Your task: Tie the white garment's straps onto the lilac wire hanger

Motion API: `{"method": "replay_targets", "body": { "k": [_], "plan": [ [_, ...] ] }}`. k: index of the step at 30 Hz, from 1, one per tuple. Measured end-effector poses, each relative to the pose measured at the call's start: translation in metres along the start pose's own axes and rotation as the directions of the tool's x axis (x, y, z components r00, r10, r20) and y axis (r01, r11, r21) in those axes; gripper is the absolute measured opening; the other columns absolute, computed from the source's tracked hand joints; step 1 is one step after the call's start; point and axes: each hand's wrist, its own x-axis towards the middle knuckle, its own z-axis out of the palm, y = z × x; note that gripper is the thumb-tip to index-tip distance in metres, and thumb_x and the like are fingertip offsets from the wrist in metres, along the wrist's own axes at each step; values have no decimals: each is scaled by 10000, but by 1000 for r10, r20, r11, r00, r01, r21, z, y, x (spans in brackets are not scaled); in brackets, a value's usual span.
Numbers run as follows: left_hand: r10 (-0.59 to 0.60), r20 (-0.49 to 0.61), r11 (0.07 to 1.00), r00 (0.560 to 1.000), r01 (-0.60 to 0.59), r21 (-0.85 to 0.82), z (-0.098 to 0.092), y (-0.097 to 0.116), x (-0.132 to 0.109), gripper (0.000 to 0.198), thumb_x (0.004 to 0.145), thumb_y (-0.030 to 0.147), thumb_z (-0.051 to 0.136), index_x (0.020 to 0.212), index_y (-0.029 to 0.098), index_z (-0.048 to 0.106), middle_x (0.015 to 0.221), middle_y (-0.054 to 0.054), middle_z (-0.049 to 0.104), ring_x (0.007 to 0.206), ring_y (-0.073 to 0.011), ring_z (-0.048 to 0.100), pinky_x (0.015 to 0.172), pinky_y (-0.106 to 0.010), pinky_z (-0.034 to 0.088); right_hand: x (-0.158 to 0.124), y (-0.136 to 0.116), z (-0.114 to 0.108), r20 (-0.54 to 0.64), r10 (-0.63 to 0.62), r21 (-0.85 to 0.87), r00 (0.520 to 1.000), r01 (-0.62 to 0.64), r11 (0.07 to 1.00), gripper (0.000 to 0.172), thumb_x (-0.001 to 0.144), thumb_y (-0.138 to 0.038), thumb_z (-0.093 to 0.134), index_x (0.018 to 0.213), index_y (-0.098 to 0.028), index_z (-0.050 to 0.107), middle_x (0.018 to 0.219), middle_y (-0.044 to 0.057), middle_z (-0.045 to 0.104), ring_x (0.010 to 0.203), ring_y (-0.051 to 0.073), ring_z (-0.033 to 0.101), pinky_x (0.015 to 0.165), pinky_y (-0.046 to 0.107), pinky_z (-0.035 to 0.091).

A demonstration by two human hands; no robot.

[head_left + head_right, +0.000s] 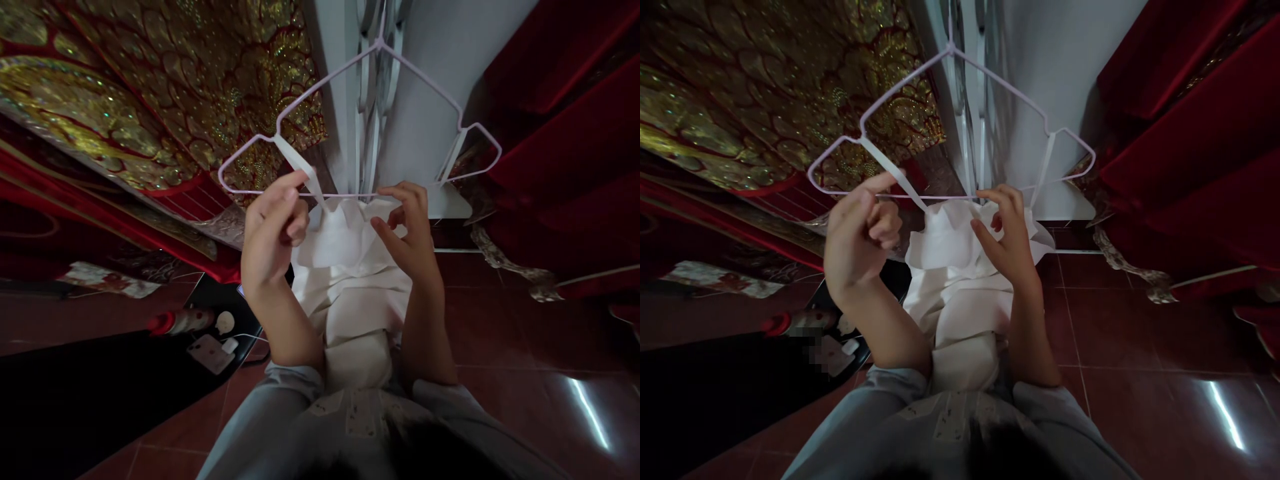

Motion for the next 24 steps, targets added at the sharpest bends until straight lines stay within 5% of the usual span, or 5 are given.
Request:
{"method": "replay_targets", "body": {
  "k": [4, 7, 12, 19, 24],
  "plan": [
    [-20, 53, 985, 998, 29, -171, -13, 21, 20, 767, 762, 819, 1065, 1274, 269, 910, 594, 82, 283, 516, -142, 52, 398, -345, 32, 1, 0, -2, 8, 15, -19, 1000, -15, 1000, 376, 1117, -466, 743, 1482, -378, 741, 1463, 83, 653, 937, 182, 655, 828, 412, 664],
    [68, -71, 953, 995, -86, -292, -41, 27, 29, 787, 954, 883, 842, 1398, 233, 839, 565, 97, 236, 508, -154, -14, 379, -375, 22, 2, -1, -3, 8, 34, -50, 999, -33, 998, 371, 1122, -491, 734, 1474, -375, 751, 1464, 88, 670, 935, 188, 643, 827, 415, 663],
    [71, -443, 957, 894, -186, -224, -69, 3, 16, 627, 1250, 762, 440, 1297, 263, 816, 581, 32, 428, 438, -128, 311, 480, -336, 177, 1, -1, -2, -11, 17, -33, 1000, -17, 999, 366, 1109, -427, 739, 1468, -357, 764, 1451, 99, 684, 921, 190, 637, 819, 412, 654],
    [130, -327, 987, 936, -152, -42, -14, -37, -2, 457, 1024, 709, 935, 1098, 262, 881, 615, 32, 441, 477, -115, 293, 455, -314, 172, 2, -8, 1, -9, 60, -13, 998, -61, 998, 483, 1106, -658, 709, 1495, -373, 743, 1526, 113, 716, 962, 217, 704, 812, 439, 664],
    [148, -360, 986, 921, -164, -13, 2, -37, 0, 554, 994, 819, 908, 997, 273, 817, 601, 27, 429, 482, -130, 285, 461, -322, 150, 15, 7, -24, -350, 160, 185, 923, -99, 978, 572, 1050, -744, 778, 1502, -418, 651, 1101, 56, 821, 721, 201, 585, 545, 348, 395]
  ]
}}
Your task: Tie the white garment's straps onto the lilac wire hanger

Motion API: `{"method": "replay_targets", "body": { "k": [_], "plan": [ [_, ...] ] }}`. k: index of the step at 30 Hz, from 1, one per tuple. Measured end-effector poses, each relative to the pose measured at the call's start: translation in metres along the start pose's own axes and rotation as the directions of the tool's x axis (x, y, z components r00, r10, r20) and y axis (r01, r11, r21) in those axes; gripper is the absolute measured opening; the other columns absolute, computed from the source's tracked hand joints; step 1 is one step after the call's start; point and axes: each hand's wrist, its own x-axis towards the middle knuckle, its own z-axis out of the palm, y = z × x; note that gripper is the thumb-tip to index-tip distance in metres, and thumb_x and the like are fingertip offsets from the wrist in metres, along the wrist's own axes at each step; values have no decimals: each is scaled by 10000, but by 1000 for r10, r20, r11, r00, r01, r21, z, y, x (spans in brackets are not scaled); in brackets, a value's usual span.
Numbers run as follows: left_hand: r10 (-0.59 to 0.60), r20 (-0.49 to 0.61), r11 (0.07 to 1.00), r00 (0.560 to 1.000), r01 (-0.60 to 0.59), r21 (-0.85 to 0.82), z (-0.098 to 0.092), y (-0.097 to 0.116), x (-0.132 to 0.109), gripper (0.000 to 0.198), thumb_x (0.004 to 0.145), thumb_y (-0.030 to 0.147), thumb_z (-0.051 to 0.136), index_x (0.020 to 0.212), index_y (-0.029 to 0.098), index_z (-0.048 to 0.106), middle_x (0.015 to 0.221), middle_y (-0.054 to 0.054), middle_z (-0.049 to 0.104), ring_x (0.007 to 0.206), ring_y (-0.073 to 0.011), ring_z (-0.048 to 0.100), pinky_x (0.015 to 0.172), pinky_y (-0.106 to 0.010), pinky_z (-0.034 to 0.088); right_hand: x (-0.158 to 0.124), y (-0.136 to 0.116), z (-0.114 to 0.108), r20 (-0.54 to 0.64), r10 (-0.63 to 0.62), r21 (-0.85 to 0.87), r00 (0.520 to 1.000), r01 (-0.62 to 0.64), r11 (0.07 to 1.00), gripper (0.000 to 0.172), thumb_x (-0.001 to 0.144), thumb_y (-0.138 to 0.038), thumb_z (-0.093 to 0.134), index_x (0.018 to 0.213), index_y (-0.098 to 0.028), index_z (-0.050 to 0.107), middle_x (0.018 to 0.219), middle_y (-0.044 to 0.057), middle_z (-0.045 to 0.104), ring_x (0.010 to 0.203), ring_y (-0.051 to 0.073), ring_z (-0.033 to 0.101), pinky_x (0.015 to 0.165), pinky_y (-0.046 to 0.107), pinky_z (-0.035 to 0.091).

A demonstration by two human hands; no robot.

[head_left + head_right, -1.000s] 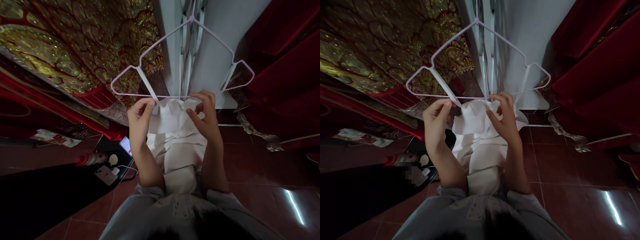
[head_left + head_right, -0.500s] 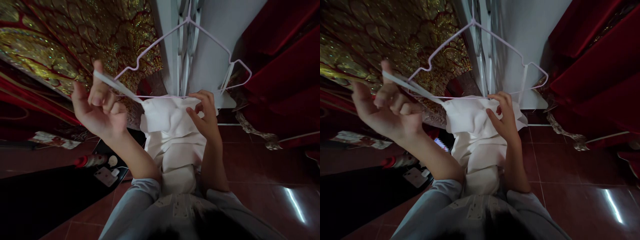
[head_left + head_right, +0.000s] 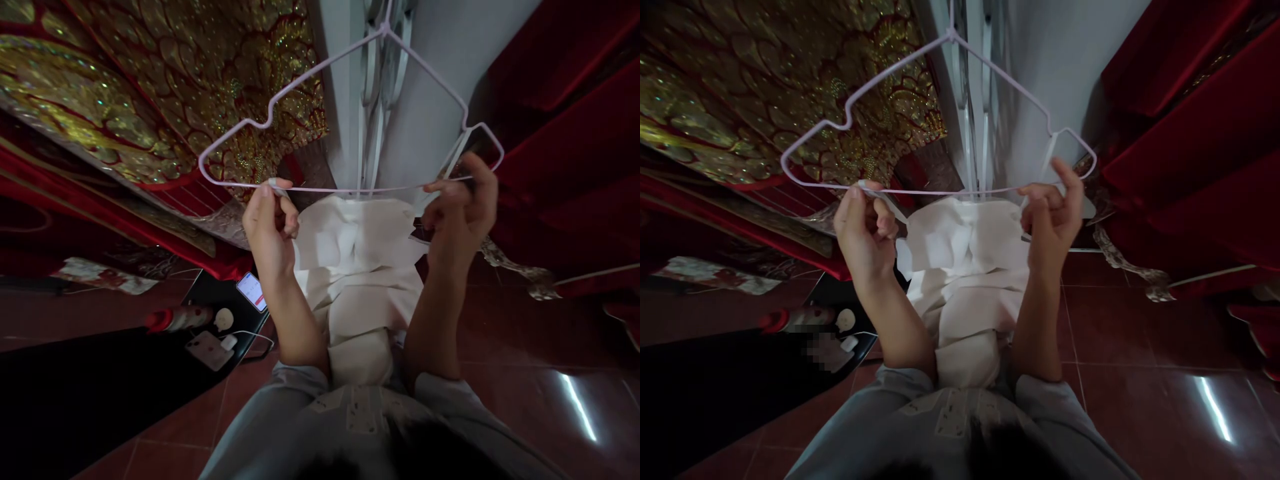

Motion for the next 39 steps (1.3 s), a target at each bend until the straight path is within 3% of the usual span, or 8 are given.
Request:
{"method": "replay_targets", "body": {
  "k": [3, 8, 11, 15, 24, 29, 34, 39],
  "plan": [
    [14, -2, 1000, 1000, -14, -3, 2, -3, -1, 590, 996, 852, 877, 988, 269, 787, 589, 35, 420, 490, -131, 246, 464, -312, 123, 19, -2, -11, -9, 94, -34, 996, -94, 995, 456, 1044, -748, 794, 1284, -364, 740, 747, -13, 663, 560, 146, 341, 520, 337, 243],
    [-7, 4, 999, 1000, 7, 42, 3, -8, -2, 618, 1061, 885, 786, 1005, 271, 746, 588, 56, 379, 475, -139, 300, 458, -309, 215, 51, -19, -12, 68, 89, 24, 994, -91, 996, 460, 967, -686, 897, 1181, -285, 830, 671, -27, 498, 551, 125, 334, 500, 321, 187],
    [-7, -29, 996, 1000, 9, 87, 3, -7, -1, 625, 1099, 888, 723, 1008, 271, 743, 582, 62, 363, 462, -144, 320, 456, -313, 256, 67, -14, -20, -98, -39, 150, 994, 53, 987, 511, 982, -635, 839, 1399, -341, 818, 814, 7, 576, 545, 114, 289, 466, 313, 157],
    [-15, -32, 996, 999, 17, 82, 3, -8, 0, 637, 1104, 892, 709, 1001, 266, 762, 573, 59, 385, 451, -141, 319, 442, -301, 274, 58, 3, -37, -362, -137, 208, 922, 224, 952, 270, 964, -424, 840, 1227, -371, 874, 780, -10, 499, 518, 82, 238, 469, 268, 67],
    [-43, 18, 998, 999, 42, 47, 5, -17, -7, 594, 1040, 853, 821, 1054, 260, 853, 602, 37, 444, 504, -149, 339, 480, -302, 261, -4, -12, 7, 208, 78, 26, 975, -85, 996, 366, 1007, -571, 906, 1262, -326, 810, 645, -67, 614, 524, 128, 451, 545, 301, 409],
    [132, -175, 991, 976, -133, 7, -13, -18, 5, 369, 1080, 537, 791, 922, 217, 882, 597, 30, 444, 502, -115, 267, 495, -318, 131, -1, -15, 14, 79, 65, -24, 995, -64, 998, 377, 1067, -697, 799, 1097, -321, 783, 615, -60, 516, 524, 152, 446, 540, 318, 348],
    [403, -398, 915, 824, -367, 166, -52, -25, 35, 337, 1107, 71, 662, 958, 225, 923, 680, 39, 529, 581, -78, 372, 595, -297, 222, 1, -14, 7, 96, 89, -50, 991, -85, 995, 410, 1057, -752, 770, 1109, -347, 802, 616, -53, 507, 518, 165, 455, 530, 330, 347],
    [463, -81, 876, 883, -441, 197, -63, 0, 54, 222, 1059, 72, 950, 1136, 276, 991, 914, 9, 733, 798, -118, 586, 716, -294, 445, 1, -8, 4, 143, 115, -41, 983, -110, 993, 364, 1044, -694, 799, 1164, -350, 786, 609, -79, 470, 526, 154, 445, 544, 312, 365]
  ]
}}
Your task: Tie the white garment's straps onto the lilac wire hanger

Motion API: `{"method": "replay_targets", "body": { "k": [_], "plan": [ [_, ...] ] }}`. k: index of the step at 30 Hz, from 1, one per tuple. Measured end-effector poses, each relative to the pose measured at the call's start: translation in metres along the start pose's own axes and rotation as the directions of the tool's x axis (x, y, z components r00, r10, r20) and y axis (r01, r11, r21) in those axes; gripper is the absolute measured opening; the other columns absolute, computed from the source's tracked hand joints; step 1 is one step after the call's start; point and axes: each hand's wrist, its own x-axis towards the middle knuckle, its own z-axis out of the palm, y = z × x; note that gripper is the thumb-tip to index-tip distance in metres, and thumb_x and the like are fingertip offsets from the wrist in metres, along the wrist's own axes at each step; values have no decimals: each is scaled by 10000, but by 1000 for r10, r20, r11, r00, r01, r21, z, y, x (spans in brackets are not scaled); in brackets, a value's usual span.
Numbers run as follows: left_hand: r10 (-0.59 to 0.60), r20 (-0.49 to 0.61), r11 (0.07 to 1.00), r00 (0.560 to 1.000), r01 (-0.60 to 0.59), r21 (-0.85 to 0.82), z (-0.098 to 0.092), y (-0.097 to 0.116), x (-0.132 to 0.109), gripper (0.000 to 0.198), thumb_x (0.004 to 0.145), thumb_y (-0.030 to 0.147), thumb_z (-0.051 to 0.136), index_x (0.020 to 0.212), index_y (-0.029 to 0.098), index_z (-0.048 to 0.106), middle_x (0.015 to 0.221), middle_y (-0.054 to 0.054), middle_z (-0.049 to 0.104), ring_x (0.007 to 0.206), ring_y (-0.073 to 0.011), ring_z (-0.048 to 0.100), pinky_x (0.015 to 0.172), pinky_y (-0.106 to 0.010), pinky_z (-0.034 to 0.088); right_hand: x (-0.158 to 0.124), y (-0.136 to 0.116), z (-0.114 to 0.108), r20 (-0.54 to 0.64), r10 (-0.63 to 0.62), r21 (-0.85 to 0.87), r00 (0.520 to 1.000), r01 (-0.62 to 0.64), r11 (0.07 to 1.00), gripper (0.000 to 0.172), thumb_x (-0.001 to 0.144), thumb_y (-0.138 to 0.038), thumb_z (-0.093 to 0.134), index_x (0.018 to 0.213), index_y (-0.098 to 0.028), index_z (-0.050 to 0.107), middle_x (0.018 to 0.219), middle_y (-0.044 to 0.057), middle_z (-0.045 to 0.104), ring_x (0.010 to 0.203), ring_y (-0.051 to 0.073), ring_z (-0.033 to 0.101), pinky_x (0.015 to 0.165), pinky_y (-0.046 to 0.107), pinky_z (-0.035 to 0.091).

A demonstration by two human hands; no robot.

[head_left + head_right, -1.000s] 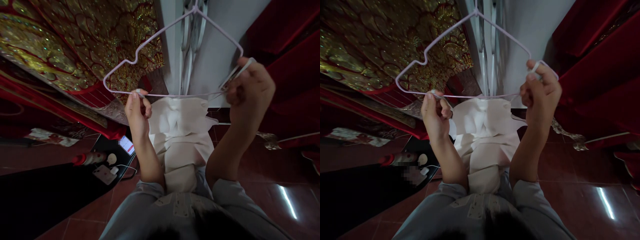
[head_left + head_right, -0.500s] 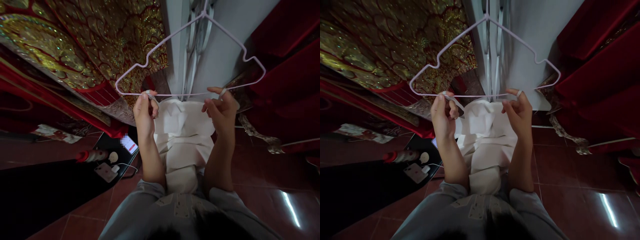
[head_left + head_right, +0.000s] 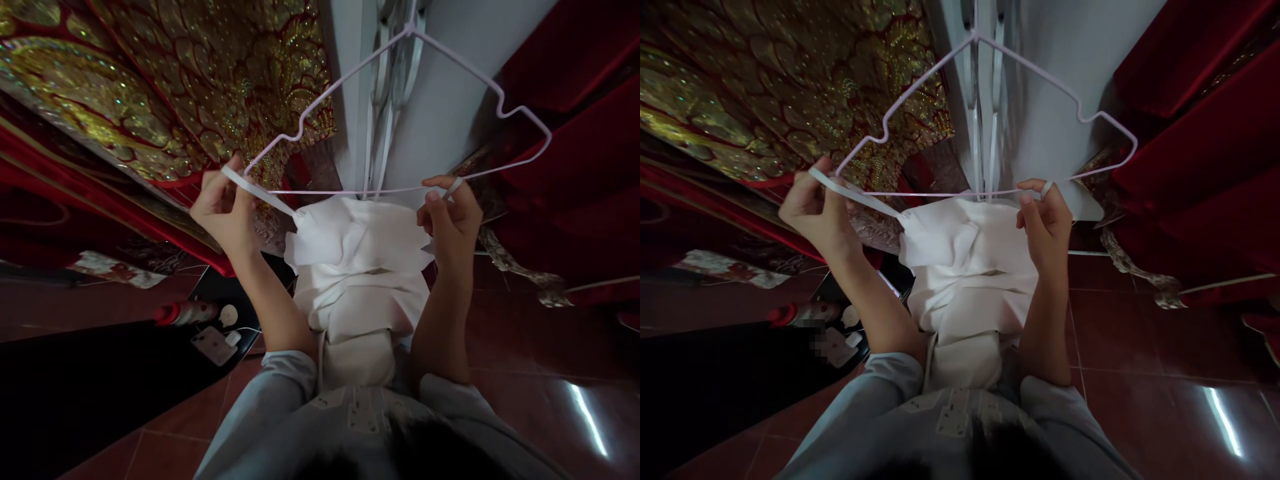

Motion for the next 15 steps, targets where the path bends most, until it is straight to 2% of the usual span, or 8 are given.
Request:
{"method": "replay_targets", "body": {
  "k": [2, 4, 7, 9, 12, 14, 15],
  "plan": [
    [51, 209, 998, 977, -59, 32, 6, 13, 14, 212, 999, 100, 1042, 1135, 253, 990, 1122, -19, 803, 1119, -183, 701, 972, -318, 569, 0, 3, 1, 13, 0, -2, 1000, 0, 1000, 381, 1027, -709, 807, 1169, -357, 774, 617, -77, 463, 543, 161, 467, 551, 322, 387],
    [69, 351, 993, 934, -100, 70, 18, 24, 28, 232, 948, 115, 1088, 1131, 203, 976, 1290, -44, 822, 1348, -230, 697, 1151, -328, 569, -1, 5, 2, 21, -1, 6, 1000, 1, 1000, 398, 1016, -720, 815, 1175, -360, 756, 629, -75, 473, 561, 166, 493, 556, 327, 399],
    [33, 431, 971, 902, -131, 201, 39, 30, 47, 335, 781, 64, 1163, 999, 142, 921, 1349, -48, 819, 1376, -232, 705, 1140, -273, 568, -2, 8, 2, 39, 6, 55, 999, -8, 998, 415, 1008, -691, 836, 1193, -337, 722, 638, -89, 477, 568, 148, 495, 559, 303, 389],
    [-16, 444, 956, 896, -117, 269, 50, 29, 53, 306, 806, -3, 1124, 878, 136, 860, 1240, -27, 838, 1282, -201, 721, 1081, -245, 557, -3, 11, 1, 66, 10, 71, 998, -14, 997, 412, 1015, -659, 842, 1221, -330, 704, 653, -94, 483, 577, 138, 489, 565, 292, 385],
    [-95, 400, 967, 911, -10, 254, 53, 23, 49, 348, 986, -124, 916, 786, 135, 797, 950, 10, 815, 992, -142, 706, 935, -234, 525, -5, 14, -1, 106, 13, 59, 994, -20, 998, 409, 1034, -644, 827, 1275, -341, 693, 673, -90, 494, 597, 143, 489, 578, 296, 398],
    [-174, 268, 975, 948, 128, 180, 50, 17, 37, 418, 1057, -169, 769, 773, 137, 775, 796, 27, 738, 810, -118, 641, 807, -250, 487, -6, 14, 0, 120, 19, 43, 993, -24, 999, 430, 1038, -660, 810, 1308, -347, 692, 678, -86, 492, 603, 152, 488, 583, 305, 400],
    [-227, 173, 971, 958, 210, 114, 49, 14, 28, 424, 1106, -133, 721, 789, 145, 767, 754, 29, 700, 746, -115, 610, 752, -264, 467, -7, 14, 1, 119, 21, 40, 993, -26, 999, 444, 1034, -667, 809, 1319, -348, 690, 679, -85, 492, 603, 156, 486, 582, 308, 397]
  ]
}}
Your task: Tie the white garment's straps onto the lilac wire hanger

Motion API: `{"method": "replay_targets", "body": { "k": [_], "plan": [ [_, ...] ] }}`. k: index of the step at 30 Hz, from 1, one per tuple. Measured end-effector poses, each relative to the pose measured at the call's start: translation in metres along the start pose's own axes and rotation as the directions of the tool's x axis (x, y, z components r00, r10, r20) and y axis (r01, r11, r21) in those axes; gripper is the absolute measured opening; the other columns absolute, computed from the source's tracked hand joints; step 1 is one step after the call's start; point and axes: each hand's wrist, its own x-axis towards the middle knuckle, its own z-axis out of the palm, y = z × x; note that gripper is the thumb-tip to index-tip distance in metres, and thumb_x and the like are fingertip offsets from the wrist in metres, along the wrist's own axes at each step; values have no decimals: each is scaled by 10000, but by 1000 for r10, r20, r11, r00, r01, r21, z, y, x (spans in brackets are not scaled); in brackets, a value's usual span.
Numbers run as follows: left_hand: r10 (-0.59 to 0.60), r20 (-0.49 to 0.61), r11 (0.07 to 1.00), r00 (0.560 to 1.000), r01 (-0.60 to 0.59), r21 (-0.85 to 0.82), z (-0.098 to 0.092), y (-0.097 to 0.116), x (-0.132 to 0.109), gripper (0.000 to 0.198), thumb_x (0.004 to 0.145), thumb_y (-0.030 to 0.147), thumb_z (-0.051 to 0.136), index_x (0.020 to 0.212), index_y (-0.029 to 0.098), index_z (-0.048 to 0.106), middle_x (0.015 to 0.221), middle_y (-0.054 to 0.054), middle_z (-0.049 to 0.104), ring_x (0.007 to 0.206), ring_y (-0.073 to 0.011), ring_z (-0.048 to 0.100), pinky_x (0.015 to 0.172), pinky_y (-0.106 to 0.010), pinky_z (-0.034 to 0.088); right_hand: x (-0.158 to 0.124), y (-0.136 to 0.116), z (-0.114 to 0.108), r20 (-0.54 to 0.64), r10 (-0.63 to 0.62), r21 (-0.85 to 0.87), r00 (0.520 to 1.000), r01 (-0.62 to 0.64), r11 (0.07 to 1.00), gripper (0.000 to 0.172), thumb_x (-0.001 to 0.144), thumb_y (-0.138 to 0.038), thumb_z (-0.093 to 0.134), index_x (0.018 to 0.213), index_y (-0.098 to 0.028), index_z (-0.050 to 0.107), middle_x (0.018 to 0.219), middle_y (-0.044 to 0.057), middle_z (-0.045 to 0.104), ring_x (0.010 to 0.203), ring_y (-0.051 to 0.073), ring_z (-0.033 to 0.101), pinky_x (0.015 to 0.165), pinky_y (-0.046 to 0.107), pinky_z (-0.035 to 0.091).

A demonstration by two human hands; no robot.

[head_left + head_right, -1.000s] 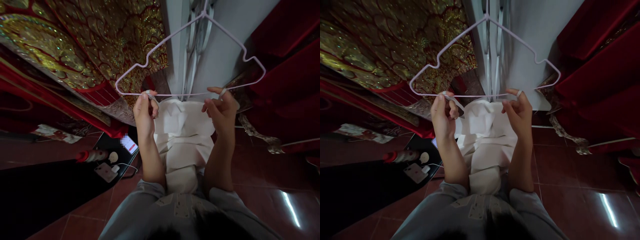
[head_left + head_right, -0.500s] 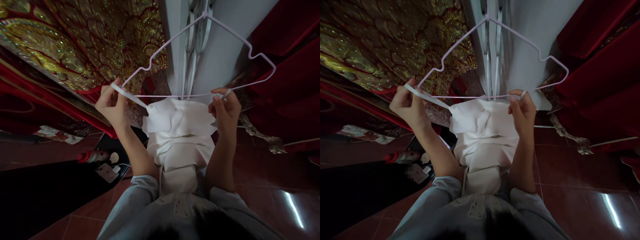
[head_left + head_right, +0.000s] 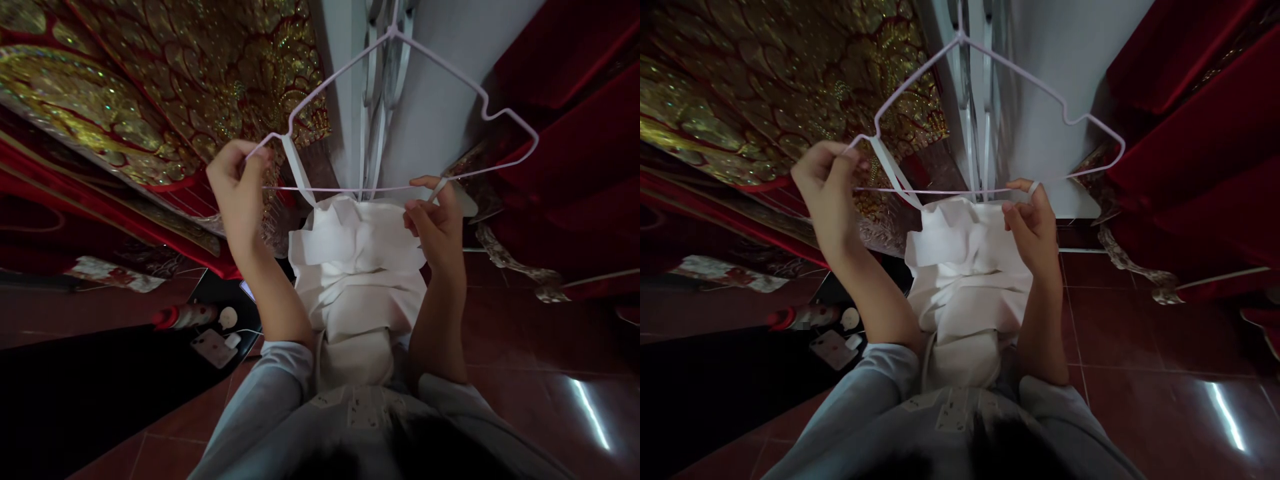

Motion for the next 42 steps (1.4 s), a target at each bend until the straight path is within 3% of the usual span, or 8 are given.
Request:
{"method": "replay_targets", "body": {
  "k": [3, 8, 17, 21, 24, 32, 36, 42],
  "plan": [
    [-228, -177, 941, 958, 170, -291, 9, -17, -29, 404, 1289, 298, 654, 908, 192, 741, 782, 6, 698, 708, -128, 641, 721, -290, 498, -1, -7, 4, -17, 21, 14, 1000, -21, 1000, 422, 1025, -638, 798, 1299, -331, 707, 674, -83, 513, 589, 156, 468, 582, 313, 393],
    [-247, -84, 893, 965, 192, -408, 30, -35, -67, 629, 1026, 839, 859, 961, 237, 693, 963, -67, 835, 932, -228, 836, 857, -313, 653, 0, -33, -6, -63, 165, 15, 984, -165, 986, 515, 972, -370, 622, 1420, -248, 845, 643, -38, 695, 519, 140, 406, 538, 294, 346],
    [-132, -84, 913, 988, 88, -399, 19, -34, -69, 511, 1068, 728, 866, 940, 262, 699, 905, -52, 813, 856, -227, 835, 806, -304, 678, 30, -29, -76, -550, -8, -82, 835, -45, 996, 345, 684, -74, 725, 903, -183, 968, 512, -46, 603, 446, 59, 377, 484, 225, 203],
    [-147, -60, 897, 987, 108, -428, 18, -30, -71, 497, 1088, 704, 865, 929, 265, 696, 901, -51, 815, 840, -221, 827, 792, -296, 684, 51, -21, -101, -608, -65, -142, 791, -27, 990, 283, 782, 13, 756, 857, -181, 948, 640, -11, 699, 526, 75, 529, 528, 222, 385],
    [-187, -68, 894, 980, 142, -425, 18, -28, -70, 504, 1112, 694, 842, 901, 264, 686, 879, -52, 815, 842, -222, 837, 766, -285, 679, 69, -27, -110, -559, -78, -131, 825, 5, 991, 279, 796, 24, 793, 836, -205, 948, 739, 11, 796, 621, 104, 672, 600, 250, 512],
    [-259, -90, 880, 962, 197, -432, 22, -17, -70, 472, 1184, 595, 786, 869, 261, 677, 824, -40, 772, 774, -200, 780, 735, -272, 652, 95, -71, -78, -186, -293, -204, 938, 255, 945, 394, 760, 126, 802, 930, -203, 937, 860, 28, 852, 806, 133, 748, 726, 275, 553],
    [-228, -96, 898, 969, 172, -406, 23, -16, -72, 477, 1175, 611, 789, 875, 258, 677, 830, -46, 753, 802, -209, 782, 773, -290, 654, 98, -66, -63, -190, -481, -229, 856, 437, 870, 416, 752, 65, 769, 975, -249, 925, 924, 34, 843, 866, 184, 754, 710, 299, 530],
    [-203, -100, 917, 974, 154, -367, 23, -21, -72, 537, 1105, 715, 836, 889, 257, 658, 850, -49, 743, 802, -215, 770, 768, -305, 646, 62, -35, -42, -395, -605, -276, 691, 539, 796, 115, 952, -214, 844, 1006, -289, 911, 875, 47, 776, 794, 217, 692, 732, 369, 545]
  ]
}}
